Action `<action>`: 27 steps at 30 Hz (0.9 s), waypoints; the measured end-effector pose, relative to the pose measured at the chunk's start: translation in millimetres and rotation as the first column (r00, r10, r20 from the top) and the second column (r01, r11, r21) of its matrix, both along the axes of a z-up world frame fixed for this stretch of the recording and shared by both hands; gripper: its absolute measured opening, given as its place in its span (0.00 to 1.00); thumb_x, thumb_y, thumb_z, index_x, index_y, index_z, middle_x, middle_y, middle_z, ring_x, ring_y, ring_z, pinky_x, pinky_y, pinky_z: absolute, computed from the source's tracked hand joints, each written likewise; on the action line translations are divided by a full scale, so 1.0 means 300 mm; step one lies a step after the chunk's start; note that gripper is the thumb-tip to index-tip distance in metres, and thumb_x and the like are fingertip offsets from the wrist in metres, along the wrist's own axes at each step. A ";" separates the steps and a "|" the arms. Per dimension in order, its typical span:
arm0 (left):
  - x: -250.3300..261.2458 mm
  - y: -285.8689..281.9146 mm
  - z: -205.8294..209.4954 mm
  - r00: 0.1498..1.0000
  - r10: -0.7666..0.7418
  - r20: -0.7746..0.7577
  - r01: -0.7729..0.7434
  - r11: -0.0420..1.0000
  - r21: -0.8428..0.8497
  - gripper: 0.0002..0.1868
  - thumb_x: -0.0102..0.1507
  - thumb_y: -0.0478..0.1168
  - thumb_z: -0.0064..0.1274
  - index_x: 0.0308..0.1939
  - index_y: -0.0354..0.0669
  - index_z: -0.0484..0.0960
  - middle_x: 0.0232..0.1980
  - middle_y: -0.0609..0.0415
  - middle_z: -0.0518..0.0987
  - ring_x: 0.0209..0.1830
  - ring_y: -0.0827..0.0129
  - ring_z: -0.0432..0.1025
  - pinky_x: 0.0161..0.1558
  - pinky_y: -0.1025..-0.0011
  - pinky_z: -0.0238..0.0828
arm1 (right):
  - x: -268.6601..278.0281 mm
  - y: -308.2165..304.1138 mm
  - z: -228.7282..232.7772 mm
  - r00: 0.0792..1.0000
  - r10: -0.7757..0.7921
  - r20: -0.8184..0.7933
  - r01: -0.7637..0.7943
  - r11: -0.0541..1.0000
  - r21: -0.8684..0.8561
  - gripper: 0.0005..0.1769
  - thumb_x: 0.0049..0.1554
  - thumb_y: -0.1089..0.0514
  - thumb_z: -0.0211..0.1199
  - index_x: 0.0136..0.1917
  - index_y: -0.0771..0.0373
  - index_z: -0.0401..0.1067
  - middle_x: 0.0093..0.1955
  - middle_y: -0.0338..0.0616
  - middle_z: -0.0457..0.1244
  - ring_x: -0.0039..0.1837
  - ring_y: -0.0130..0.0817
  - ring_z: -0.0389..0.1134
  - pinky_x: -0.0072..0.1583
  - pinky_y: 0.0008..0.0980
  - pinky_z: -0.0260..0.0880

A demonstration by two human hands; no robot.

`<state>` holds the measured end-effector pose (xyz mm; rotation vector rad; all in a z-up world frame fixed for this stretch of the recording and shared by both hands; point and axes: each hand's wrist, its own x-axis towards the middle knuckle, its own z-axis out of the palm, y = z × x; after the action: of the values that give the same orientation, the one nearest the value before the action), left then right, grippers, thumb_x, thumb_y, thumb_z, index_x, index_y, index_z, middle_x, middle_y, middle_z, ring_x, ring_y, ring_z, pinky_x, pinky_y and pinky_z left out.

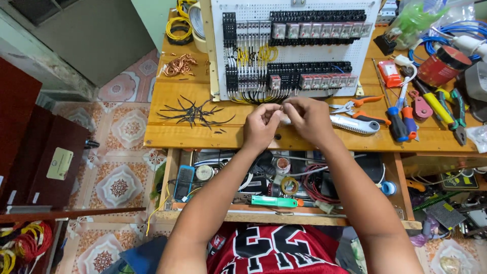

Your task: Stripping insulation from a bundle of electrical wires to prepare them for connection to a control panel

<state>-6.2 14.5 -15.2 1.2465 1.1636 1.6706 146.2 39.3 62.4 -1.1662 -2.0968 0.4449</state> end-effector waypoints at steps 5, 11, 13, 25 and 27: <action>-0.001 0.000 -0.004 1.000 -0.005 0.024 0.004 0.999 0.043 0.06 0.62 0.31 0.58 0.43 0.37 0.87 0.36 0.55 0.83 0.29 0.81 0.75 0.27 0.83 0.72 | 0.011 -0.015 -0.040 0.990 0.104 -0.095 -0.094 0.990 0.106 0.09 0.63 0.59 0.63 0.55 0.57 0.80 0.37 0.47 0.69 0.42 0.49 0.73 0.44 0.40 0.72; -0.004 0.005 -0.006 0.999 0.005 -0.045 -0.003 0.999 0.038 0.07 0.60 0.31 0.58 0.42 0.40 0.88 0.33 0.56 0.80 0.27 0.82 0.72 0.24 0.84 0.70 | 0.026 0.007 -0.107 0.994 0.088 -0.058 -0.073 0.971 0.227 0.07 0.63 0.59 0.64 0.54 0.57 0.80 0.40 0.42 0.70 0.43 0.43 0.73 0.45 0.36 0.74; -0.011 -0.022 0.042 0.998 0.002 -0.058 0.000 1.000 0.028 0.07 0.60 0.31 0.58 0.41 0.38 0.87 0.32 0.56 0.79 0.26 0.82 0.72 0.25 0.83 0.70 | 0.030 0.012 -0.124 0.996 0.086 -0.021 -0.078 0.966 0.246 0.07 0.63 0.59 0.64 0.54 0.58 0.80 0.39 0.43 0.69 0.43 0.43 0.73 0.44 0.36 0.74; -0.011 -0.016 0.024 0.984 -0.020 -0.179 0.024 0.999 0.023 0.09 0.58 0.31 0.57 0.40 0.36 0.88 0.29 0.51 0.77 0.25 0.76 0.71 0.25 0.79 0.69 | 0.049 0.020 -0.120 0.985 0.105 0.137 -0.142 0.943 0.300 0.05 0.61 0.57 0.64 0.50 0.58 0.78 0.39 0.43 0.69 0.43 0.46 0.73 0.43 0.40 0.75; -0.011 -0.020 0.021 0.982 -0.038 -0.182 0.044 0.999 0.029 0.09 0.58 0.31 0.57 0.41 0.36 0.87 0.29 0.51 0.76 0.25 0.76 0.70 0.25 0.79 0.68 | 0.061 0.028 -0.136 0.982 0.119 0.149 -0.159 0.942 0.295 0.05 0.61 0.56 0.64 0.49 0.57 0.77 0.39 0.42 0.68 0.44 0.46 0.73 0.44 0.41 0.75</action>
<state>-9.3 8.6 -8.8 1.4591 1.2131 1.5767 164.5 47.9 21.5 -0.8897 -2.2719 0.1009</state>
